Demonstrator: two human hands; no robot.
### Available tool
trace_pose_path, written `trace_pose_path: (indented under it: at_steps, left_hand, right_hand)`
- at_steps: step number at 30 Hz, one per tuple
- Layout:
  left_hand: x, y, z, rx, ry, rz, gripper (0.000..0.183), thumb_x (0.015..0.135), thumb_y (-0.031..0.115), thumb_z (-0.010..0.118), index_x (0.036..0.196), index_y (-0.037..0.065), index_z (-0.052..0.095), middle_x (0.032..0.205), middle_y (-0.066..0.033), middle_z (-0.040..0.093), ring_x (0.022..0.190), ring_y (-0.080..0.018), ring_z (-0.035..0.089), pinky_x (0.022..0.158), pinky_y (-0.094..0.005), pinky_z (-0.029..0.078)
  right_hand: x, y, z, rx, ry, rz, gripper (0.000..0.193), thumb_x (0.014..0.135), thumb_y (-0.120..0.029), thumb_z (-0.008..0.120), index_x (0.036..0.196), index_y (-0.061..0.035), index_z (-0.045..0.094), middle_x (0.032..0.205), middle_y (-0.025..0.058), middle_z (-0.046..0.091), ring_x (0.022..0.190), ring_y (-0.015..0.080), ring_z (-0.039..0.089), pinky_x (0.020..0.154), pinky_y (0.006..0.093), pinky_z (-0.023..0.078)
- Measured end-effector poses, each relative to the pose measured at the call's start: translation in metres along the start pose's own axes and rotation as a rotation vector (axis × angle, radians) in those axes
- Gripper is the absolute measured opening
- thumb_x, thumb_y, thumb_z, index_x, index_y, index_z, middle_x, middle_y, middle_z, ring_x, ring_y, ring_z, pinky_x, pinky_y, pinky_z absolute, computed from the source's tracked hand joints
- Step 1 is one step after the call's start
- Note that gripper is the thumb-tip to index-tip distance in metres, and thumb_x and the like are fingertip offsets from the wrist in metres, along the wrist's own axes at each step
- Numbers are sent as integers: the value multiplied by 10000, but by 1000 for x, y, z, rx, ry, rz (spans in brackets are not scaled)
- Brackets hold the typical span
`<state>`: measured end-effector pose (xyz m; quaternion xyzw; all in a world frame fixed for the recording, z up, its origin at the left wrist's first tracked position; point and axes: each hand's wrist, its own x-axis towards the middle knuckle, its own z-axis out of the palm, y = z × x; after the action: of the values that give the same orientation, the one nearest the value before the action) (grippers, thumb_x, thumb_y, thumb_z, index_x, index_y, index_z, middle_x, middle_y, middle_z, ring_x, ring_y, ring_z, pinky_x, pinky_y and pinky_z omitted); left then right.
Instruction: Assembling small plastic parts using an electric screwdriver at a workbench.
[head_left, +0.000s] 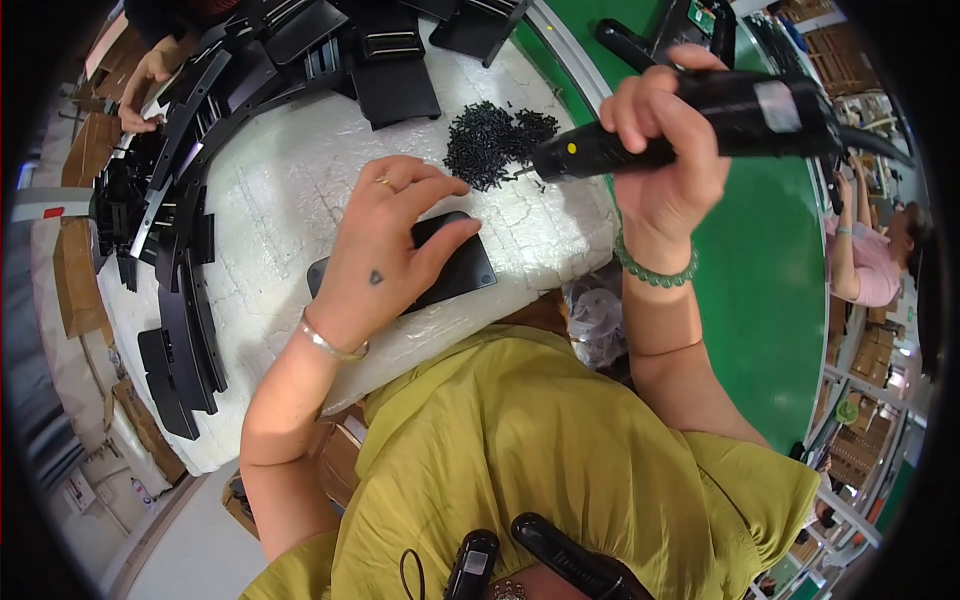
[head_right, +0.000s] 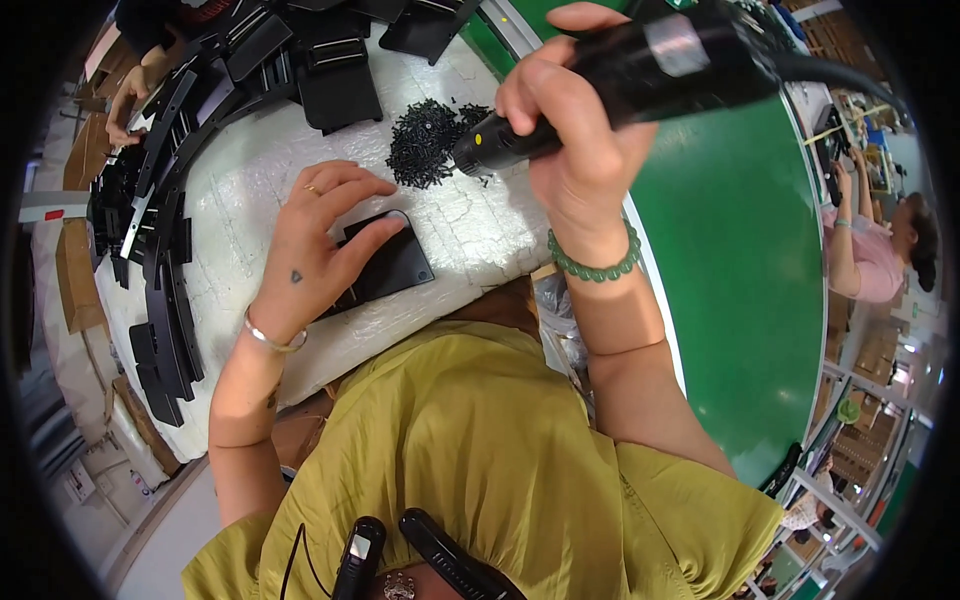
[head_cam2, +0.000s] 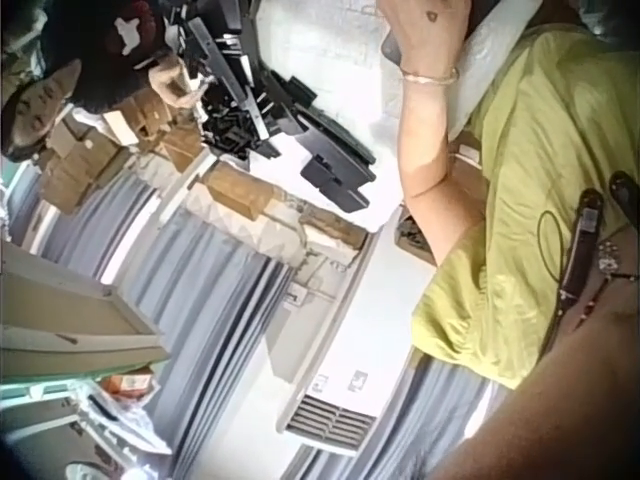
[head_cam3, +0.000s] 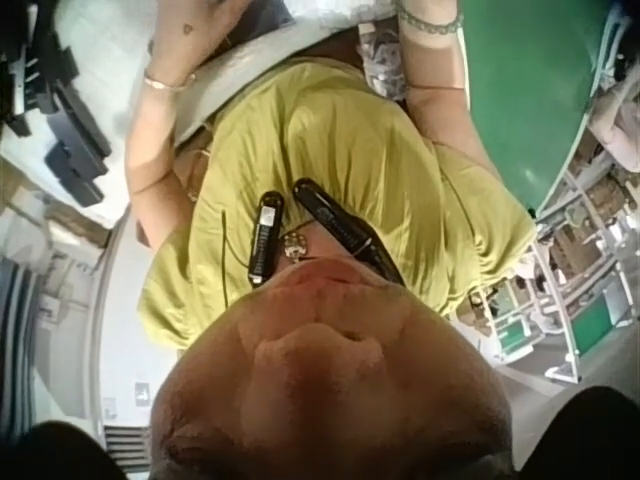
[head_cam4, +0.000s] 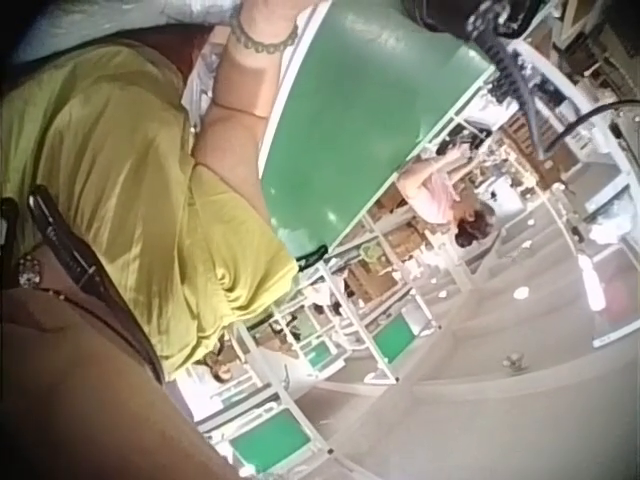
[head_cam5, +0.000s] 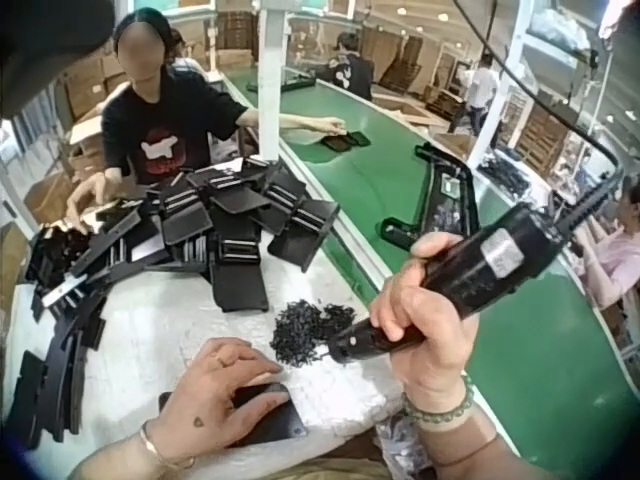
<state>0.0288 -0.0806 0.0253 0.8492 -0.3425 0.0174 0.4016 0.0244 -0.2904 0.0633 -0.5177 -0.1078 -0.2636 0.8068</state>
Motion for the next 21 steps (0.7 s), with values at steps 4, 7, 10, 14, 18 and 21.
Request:
trace_pose_path:
  at_steps: [4, 7, 10, 14, 18, 21]
  left_hand:
    - [23, 0, 18, -46, 56, 6, 265, 695, 143, 711, 933, 47, 646, 876, -97, 604, 905, -295, 508, 788, -363, 429]
    - [35, -9, 27, -42, 91, 215, 173, 687, 141, 712, 823, 43, 669, 801, -67, 627, 874, -262, 525, 762, -341, 435]
    - [37, -7, 28, -37, 139, 207, 149, 682, 136, 710, 794, 44, 671, 768, -49, 631, 850, -248, 539, 761, -339, 434]
    - [40, -3, 31, -65, 196, 225, 141, 672, 131, 716, 779, 52, 669, 745, -40, 630, 825, -237, 551, 735, -332, 443]
    - [35, 2, 28, -122, 237, 164, 140, 647, 127, 734, 748, 64, 660, 740, -38, 630, 794, -227, 562, 663, -316, 461]
    - [27, 1, 24, -142, 259, 136, 138, 633, 93, 740, 748, 71, 667, 743, -33, 640, 781, -215, 571, 665, -304, 471]
  right_hand:
    - [1, -16, 4, 196, -67, -37, 371, 745, -50, 493, 1106, -3, 418, 622, 51, 427, 503, 143, 413, 544, 323, 396]
    - [0, -25, 7, 183, -76, -59, 378, 748, -72, 484, 1116, -15, 420, 609, 43, 410, 498, 137, 403, 548, 315, 389]
    - [0, -31, 5, 190, -95, -103, 386, 755, -82, 467, 1134, -30, 424, 600, 31, 392, 490, 130, 389, 552, 309, 381]
    - [1, -40, -2, 173, -144, -164, 402, 763, -84, 449, 1163, -54, 429, 595, 16, 382, 484, 122, 376, 552, 302, 377]
    - [-2, -43, 2, 261, -179, -143, 442, 766, -84, 450, 1207, -63, 426, 599, 5, 391, 493, 111, 385, 552, 288, 371]
    - [-2, -41, 5, 308, -304, -150, 428, 779, -94, 448, 1206, -63, 437, 606, -12, 394, 505, 100, 391, 546, 266, 355]
